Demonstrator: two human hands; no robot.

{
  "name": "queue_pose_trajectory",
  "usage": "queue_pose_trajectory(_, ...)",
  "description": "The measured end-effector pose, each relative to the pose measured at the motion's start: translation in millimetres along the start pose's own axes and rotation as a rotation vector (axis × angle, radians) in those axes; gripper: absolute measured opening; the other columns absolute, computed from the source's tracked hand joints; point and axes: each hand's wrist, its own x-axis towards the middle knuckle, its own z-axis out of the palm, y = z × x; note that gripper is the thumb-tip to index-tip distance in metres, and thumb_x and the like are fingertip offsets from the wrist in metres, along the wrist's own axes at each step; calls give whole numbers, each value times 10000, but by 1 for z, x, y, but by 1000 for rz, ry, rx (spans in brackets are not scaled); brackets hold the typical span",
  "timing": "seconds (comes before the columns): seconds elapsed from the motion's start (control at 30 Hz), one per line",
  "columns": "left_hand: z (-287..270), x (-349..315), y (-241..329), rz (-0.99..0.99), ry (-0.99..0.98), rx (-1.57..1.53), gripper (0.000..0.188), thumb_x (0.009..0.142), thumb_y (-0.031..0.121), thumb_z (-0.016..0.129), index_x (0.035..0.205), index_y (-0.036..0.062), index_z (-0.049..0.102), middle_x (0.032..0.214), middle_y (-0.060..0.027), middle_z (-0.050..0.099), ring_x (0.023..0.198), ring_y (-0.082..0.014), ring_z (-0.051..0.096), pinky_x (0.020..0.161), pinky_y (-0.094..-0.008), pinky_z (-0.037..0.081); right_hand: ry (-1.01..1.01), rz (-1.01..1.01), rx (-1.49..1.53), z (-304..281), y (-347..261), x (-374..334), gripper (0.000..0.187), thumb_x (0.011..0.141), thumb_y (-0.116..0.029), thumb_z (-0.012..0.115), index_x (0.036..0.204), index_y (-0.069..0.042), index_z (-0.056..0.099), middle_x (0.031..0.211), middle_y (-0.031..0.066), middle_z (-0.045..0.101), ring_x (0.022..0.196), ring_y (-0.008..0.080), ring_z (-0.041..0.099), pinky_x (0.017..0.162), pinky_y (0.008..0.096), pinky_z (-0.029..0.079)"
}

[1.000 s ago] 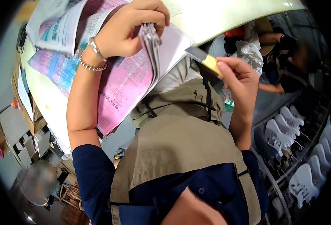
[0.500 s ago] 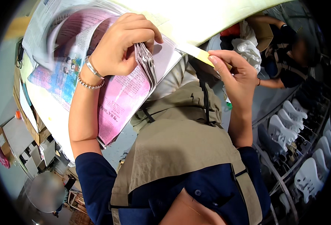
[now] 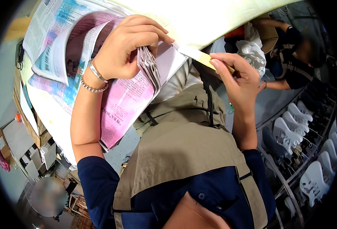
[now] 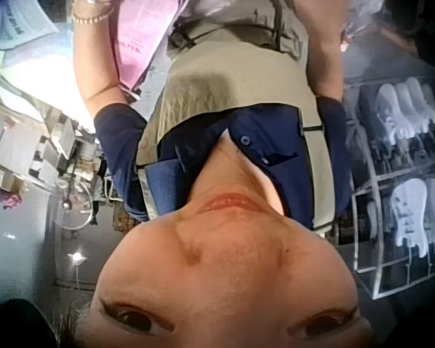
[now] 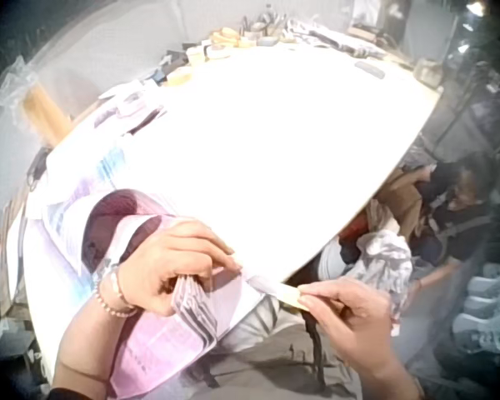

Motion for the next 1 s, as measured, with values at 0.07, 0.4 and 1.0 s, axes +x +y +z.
queue_pose_trajectory(0.07, -1, 0, 1, -5, -9, 12, 627, 757, 692, 476, 651, 79, 559, 1046, -107, 711, 1053, -319, 623, 934, -416, 428, 4, -40, 8, 1, -3, -1, 80, 844, -13, 698, 921, 3, 714, 816, 67, 691, 667, 95, 613, 578, 211, 467)
queue_pose_trajectory(0.4, -8, -3, 7, -29, -43, 68, 719, 725, 802, 450, 663, 97, 576, 1061, -84, 715, 1095, -313, 621, 1006, -491, 384, -12, -45, -13, 0, -7, 0, 86, 841, -6, 700, 926, 7, 710, 826, 74, 692, 690, 96, 631, 601, 215, 490)
queue_pose_trajectory(1.0, -7, -1, 7, -25, -51, 95, 744, 737, 814, 419, 674, 89, 574, 1061, -92, 711, 1107, -320, 618, 1021, -506, 364, -1, -3, 7, 1, -7, -1, 85, 842, -26, 698, 920, 4, 712, 823, 79, 696, 696, 108, 641, 616, 225, 493)
